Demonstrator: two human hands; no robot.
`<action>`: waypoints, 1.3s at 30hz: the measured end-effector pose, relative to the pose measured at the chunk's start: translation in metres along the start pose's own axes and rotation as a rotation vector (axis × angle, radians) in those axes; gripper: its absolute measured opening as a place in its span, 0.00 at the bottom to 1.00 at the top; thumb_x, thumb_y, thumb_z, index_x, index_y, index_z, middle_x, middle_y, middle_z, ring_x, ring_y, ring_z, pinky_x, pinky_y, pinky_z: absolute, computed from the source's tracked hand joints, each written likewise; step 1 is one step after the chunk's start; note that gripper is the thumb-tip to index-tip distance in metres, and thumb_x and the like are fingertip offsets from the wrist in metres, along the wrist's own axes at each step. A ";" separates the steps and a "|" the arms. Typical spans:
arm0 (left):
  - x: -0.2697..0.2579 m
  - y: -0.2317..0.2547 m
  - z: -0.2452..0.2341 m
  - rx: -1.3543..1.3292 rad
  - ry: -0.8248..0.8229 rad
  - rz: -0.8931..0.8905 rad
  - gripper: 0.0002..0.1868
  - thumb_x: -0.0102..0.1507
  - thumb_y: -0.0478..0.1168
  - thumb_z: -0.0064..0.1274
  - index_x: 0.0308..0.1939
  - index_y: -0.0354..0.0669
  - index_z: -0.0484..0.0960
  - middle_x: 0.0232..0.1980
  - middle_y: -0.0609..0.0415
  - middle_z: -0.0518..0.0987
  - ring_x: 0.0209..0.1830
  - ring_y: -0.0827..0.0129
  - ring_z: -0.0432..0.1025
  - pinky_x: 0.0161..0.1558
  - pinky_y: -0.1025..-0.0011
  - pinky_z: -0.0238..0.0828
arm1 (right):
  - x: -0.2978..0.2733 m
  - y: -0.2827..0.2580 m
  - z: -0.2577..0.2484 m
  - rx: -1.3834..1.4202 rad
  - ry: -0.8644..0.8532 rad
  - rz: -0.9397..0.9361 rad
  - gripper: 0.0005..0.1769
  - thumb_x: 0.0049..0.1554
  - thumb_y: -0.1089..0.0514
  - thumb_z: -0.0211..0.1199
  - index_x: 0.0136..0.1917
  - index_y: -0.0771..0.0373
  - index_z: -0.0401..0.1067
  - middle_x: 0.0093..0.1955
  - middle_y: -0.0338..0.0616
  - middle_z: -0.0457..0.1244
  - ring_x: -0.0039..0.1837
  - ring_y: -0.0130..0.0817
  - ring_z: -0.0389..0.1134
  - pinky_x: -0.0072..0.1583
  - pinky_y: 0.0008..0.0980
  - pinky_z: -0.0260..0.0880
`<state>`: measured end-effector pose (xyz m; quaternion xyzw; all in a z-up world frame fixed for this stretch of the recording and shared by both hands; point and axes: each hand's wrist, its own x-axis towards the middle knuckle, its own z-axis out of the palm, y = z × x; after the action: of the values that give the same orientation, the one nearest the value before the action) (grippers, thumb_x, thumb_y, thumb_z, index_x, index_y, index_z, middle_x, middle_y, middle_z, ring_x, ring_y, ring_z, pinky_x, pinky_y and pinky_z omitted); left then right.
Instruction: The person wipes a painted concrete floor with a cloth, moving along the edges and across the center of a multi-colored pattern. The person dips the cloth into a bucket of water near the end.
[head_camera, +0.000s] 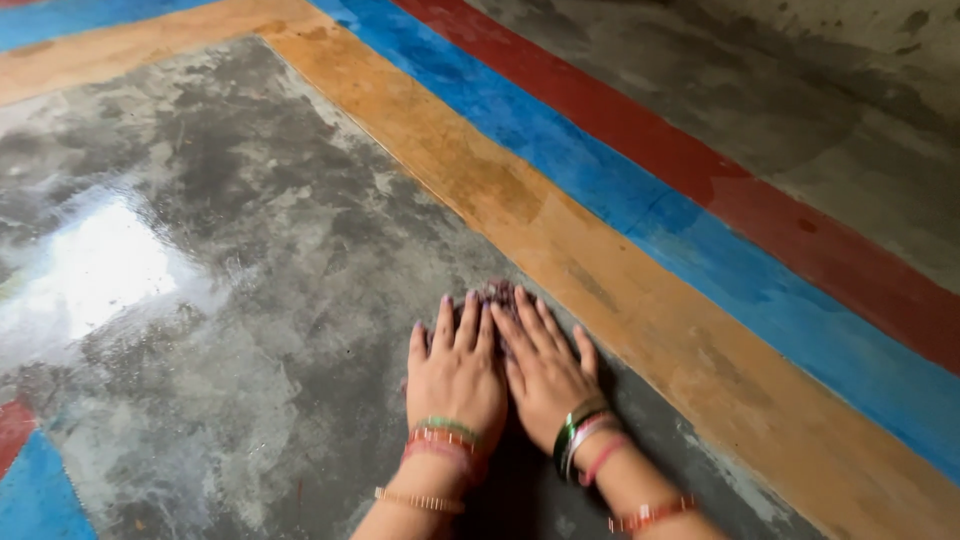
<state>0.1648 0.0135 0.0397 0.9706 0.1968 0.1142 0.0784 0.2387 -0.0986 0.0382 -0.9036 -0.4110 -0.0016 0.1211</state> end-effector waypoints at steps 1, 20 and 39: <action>0.008 -0.001 0.002 0.006 -0.009 -0.004 0.34 0.65 0.49 0.35 0.76 0.47 0.60 0.82 0.54 0.53 0.79 0.55 0.44 0.71 0.47 0.39 | 0.009 0.004 0.001 0.000 -0.009 0.002 0.35 0.61 0.51 0.45 0.81 0.40 0.46 0.86 0.35 0.34 0.84 0.35 0.36 0.75 0.57 0.31; 0.054 0.000 0.019 0.062 -0.089 -0.081 0.31 0.69 0.50 0.33 0.77 0.55 0.58 0.82 0.61 0.51 0.82 0.58 0.42 0.74 0.46 0.37 | 0.061 0.025 0.015 0.001 -0.108 0.163 0.35 0.63 0.49 0.45 0.82 0.34 0.43 0.88 0.31 0.27 0.86 0.35 0.30 0.77 0.60 0.29; -0.102 -0.029 -0.030 -0.026 -0.178 0.092 0.32 0.67 0.52 0.37 0.76 0.52 0.58 0.81 0.59 0.52 0.80 0.58 0.44 0.74 0.48 0.36 | -0.091 -0.095 -0.002 0.027 -0.157 0.355 0.36 0.62 0.52 0.47 0.81 0.35 0.43 0.87 0.31 0.25 0.86 0.33 0.29 0.79 0.52 0.29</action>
<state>0.0550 0.0026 0.0429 0.9838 0.1428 0.0335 0.1026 0.1084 -0.1065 0.0515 -0.9576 -0.2532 0.0959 0.0989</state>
